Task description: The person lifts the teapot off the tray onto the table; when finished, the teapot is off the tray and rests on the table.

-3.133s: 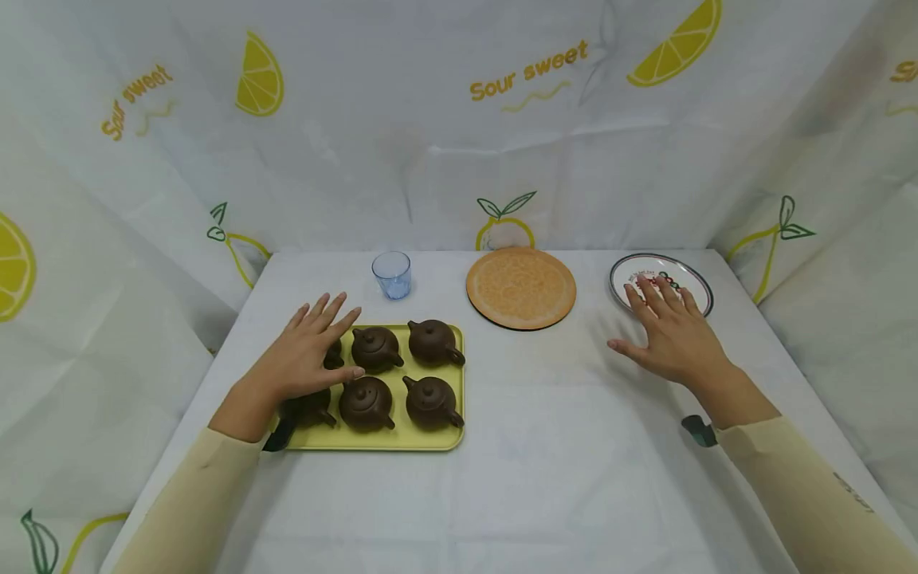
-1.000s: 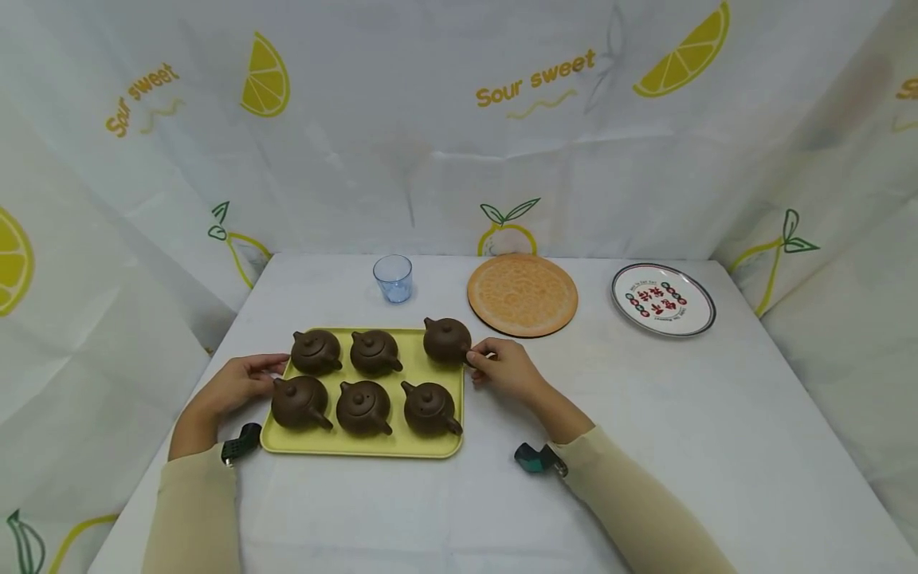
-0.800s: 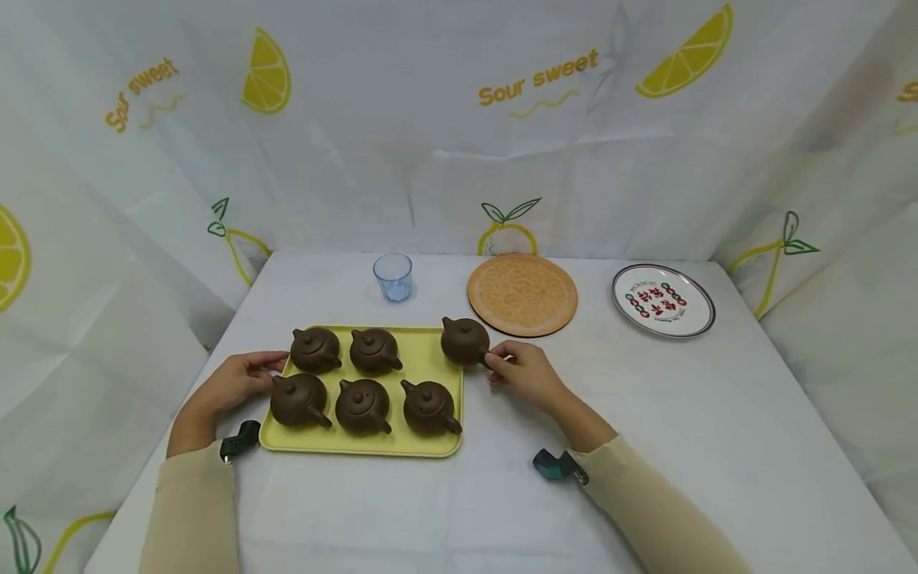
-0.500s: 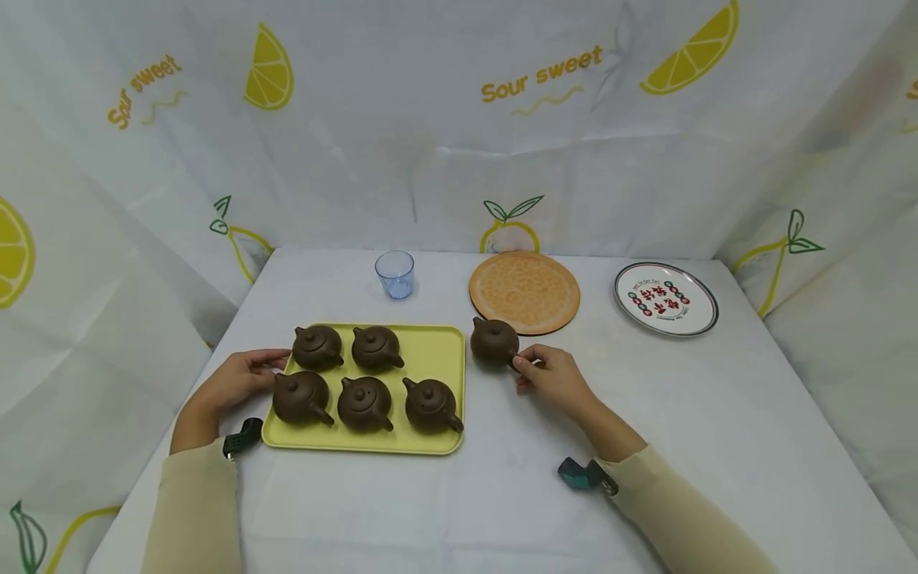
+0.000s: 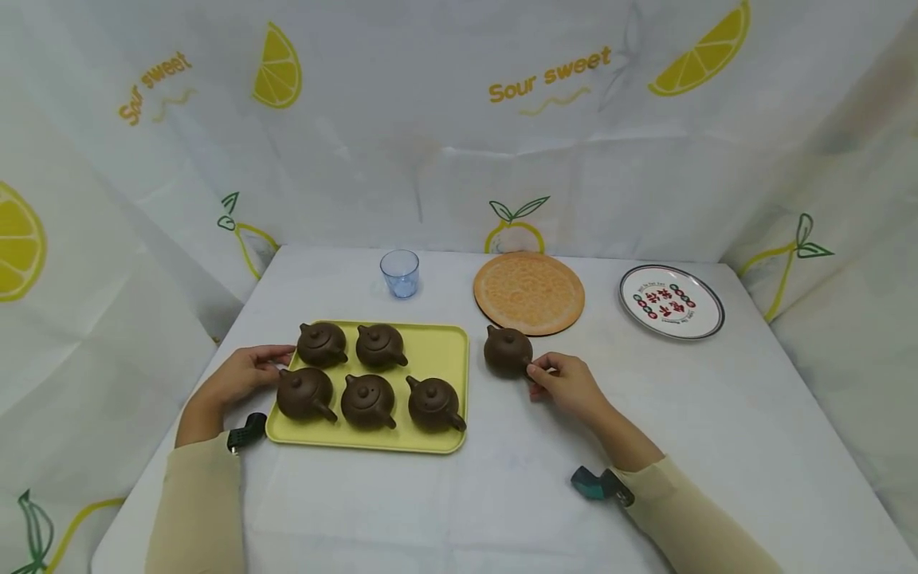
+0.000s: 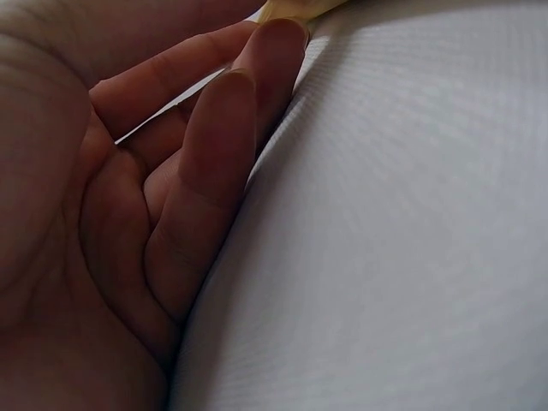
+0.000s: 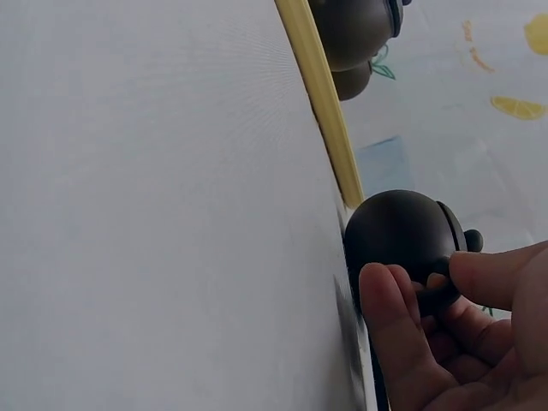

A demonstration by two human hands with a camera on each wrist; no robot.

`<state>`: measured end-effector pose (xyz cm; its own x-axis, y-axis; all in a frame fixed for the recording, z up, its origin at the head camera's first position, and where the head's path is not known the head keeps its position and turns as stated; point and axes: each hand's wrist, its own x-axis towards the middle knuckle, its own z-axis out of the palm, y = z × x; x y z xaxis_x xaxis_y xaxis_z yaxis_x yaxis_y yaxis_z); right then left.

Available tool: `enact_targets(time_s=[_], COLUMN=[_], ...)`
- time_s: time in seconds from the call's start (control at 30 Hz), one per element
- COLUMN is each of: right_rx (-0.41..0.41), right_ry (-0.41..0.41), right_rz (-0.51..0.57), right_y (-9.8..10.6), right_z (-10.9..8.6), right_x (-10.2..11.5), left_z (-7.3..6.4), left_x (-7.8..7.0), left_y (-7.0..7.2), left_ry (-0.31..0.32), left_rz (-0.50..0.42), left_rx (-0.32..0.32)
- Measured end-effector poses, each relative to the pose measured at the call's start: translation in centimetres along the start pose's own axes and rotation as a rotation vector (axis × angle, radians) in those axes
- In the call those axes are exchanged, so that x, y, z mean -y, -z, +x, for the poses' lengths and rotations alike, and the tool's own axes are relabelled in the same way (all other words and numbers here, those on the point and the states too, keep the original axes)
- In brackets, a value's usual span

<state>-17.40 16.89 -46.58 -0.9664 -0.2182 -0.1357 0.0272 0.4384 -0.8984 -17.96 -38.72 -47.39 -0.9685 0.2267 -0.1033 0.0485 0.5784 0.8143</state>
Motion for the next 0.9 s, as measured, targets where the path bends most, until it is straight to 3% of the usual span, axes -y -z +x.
enact_targets(time_s=[0.17,0.3,0.53,0.73,0.9], right_rx=[0.047,0.062,-0.039,0.040,0.147], right_ry=[-0.005,0.000,0.007,0.067,0.145], right_rz=[0.041,-0.008,-0.171,-0.167,-0.113], right_y=[0.2,0.7,1.2,-1.6,-4.5], right_z=[-0.1,-0.3,-0.9,-1.8,-2.1], right_x=[-0.2,0.3,2.0,3.4,4.0], left_z=[0.2,-0.1,-0.5,-0.2,0.2], left_x=[0.5,0.7,0.3,0.2,0.1], left_y=[0.1,0.0,-0.1,0.0,-0.1], left_ry=[0.010,0.011,-0.009,-0.036,-0.011], left_rz=[-0.009,-0.043,-0.061,0.005,0.007], left_rx=[0.013,0.013,0.016,0.015,0.007])
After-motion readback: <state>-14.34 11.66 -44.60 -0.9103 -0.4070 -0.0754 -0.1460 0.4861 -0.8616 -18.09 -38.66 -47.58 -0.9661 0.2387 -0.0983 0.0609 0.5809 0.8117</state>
